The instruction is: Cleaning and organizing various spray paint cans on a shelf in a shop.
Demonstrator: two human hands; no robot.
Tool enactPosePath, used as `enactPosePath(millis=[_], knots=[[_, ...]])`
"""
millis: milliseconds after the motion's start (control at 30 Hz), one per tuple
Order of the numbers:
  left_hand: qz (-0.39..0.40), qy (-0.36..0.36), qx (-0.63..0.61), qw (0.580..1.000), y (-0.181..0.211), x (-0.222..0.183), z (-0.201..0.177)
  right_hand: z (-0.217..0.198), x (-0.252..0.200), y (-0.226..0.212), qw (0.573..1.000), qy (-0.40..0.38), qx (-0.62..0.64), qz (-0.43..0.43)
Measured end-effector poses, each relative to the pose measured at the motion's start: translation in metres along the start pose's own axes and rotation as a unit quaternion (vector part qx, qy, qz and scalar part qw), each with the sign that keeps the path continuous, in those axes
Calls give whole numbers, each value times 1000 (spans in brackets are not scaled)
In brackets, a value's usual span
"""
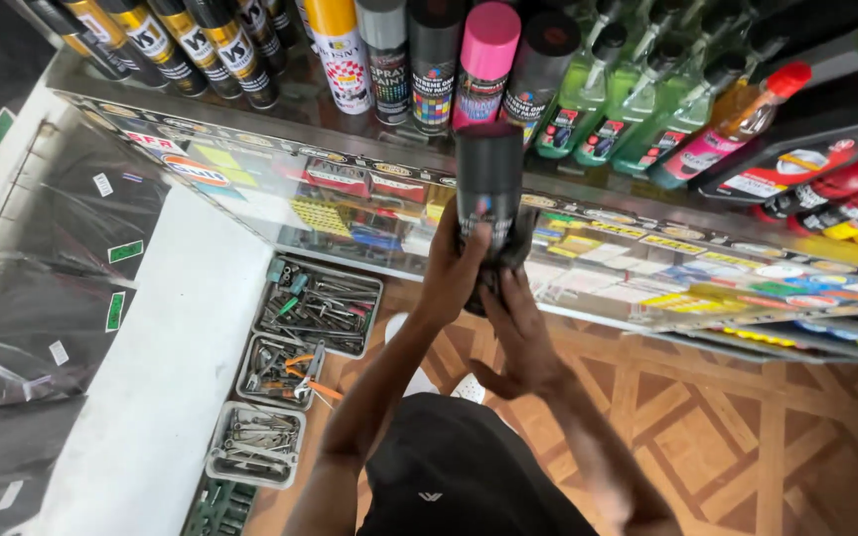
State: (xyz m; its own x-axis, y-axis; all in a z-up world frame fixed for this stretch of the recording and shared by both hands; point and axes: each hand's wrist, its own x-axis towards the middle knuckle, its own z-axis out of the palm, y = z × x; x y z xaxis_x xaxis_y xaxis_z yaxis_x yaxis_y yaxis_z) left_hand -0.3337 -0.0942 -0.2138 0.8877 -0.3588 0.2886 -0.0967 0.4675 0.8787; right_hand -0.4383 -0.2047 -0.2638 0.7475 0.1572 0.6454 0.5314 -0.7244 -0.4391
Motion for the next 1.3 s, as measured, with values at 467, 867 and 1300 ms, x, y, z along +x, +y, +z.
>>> enactPosePath(millis=[467, 867, 1300], knots=[[-90, 101, -126, 983, -8, -40, 18, -28, 26, 1, 939, 173, 297, 14], [-116, 35, -40, 992, -35, -29, -4, -20, 54, 3, 978, 18, 205, 42], [-128, -6, -63, 990, -33, 7, -52, 27, 77, 6, 991, 46, 115, 54]])
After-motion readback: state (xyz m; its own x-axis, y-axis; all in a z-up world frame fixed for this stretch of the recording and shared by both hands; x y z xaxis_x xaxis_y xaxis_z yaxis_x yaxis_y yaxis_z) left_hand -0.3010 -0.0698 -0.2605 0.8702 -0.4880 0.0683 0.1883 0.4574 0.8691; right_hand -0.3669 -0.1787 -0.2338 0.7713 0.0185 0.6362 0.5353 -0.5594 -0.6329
